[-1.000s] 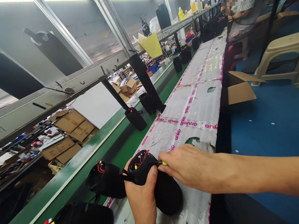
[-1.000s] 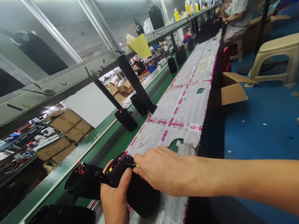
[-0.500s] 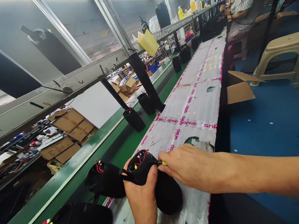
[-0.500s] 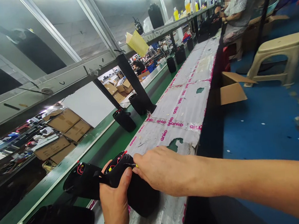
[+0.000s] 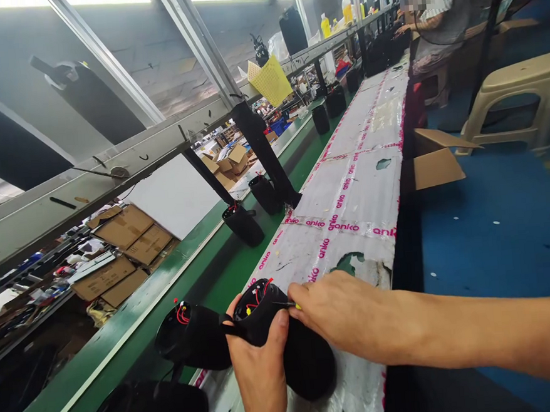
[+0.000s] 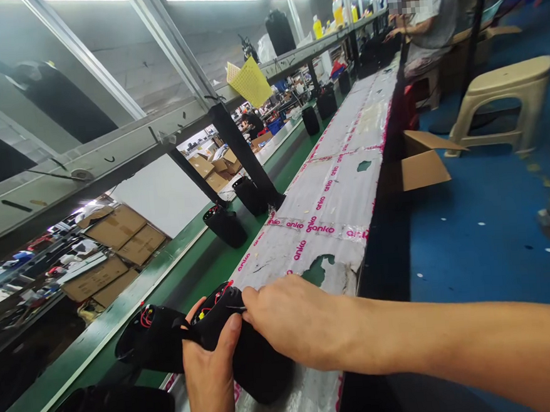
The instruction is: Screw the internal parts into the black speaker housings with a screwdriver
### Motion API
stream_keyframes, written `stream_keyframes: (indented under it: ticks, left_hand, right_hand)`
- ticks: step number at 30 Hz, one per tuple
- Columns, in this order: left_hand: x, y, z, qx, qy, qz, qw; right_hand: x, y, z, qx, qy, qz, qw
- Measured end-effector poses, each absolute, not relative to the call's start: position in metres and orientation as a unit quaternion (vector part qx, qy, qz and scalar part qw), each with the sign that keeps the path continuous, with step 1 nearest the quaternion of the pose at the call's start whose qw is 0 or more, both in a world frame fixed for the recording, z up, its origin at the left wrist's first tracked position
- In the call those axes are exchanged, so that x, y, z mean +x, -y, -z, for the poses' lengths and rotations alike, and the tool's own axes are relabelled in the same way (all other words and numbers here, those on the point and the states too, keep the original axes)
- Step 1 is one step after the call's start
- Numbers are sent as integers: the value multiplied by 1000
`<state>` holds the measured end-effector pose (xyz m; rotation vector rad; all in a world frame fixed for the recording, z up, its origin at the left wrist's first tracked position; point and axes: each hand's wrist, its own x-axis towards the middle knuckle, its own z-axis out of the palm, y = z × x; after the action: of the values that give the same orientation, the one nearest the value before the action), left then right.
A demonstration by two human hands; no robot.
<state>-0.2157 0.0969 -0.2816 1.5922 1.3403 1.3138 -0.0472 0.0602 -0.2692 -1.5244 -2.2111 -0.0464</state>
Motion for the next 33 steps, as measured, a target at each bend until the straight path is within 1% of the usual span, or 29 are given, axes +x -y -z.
stream_keyframes:
  ticks: [3, 6, 10, 15, 22, 25, 30, 33]
  left_hand:
    - [-222, -104, 287, 614, -484, -497, 377]
    - [-227, -109, 289, 569, -483, -504, 434]
    - [-228, -109, 288, 521, -491, -508, 479]
    - [-227, -108, 288, 546, -496, -502, 451]
    - [-228, -109, 290, 564, -499, -500, 428]
    - [-227, -108, 290, 570, -505, -501, 412]
    - [-222, -102, 290, 584, -529, -506, 350]
    - [-219, -99, 288, 588, -535, -511, 327]
  right_hand:
    - [-50, -61, 279, -560, 787, -5, 259]
    - [-50, -63, 287, -563, 770, -9, 300]
    - [-47, -63, 285, -574, 765, -15, 292]
    - [-48, -62, 276, -559, 786, -28, 262]
    - [-48, -64, 274, -553, 789, -35, 264]
    - [-49, -62, 275, -558, 787, -11, 262]
    - [-59, -53, 275, -587, 770, 59, 245]
    - [-59, -51, 270, -583, 777, 66, 230]
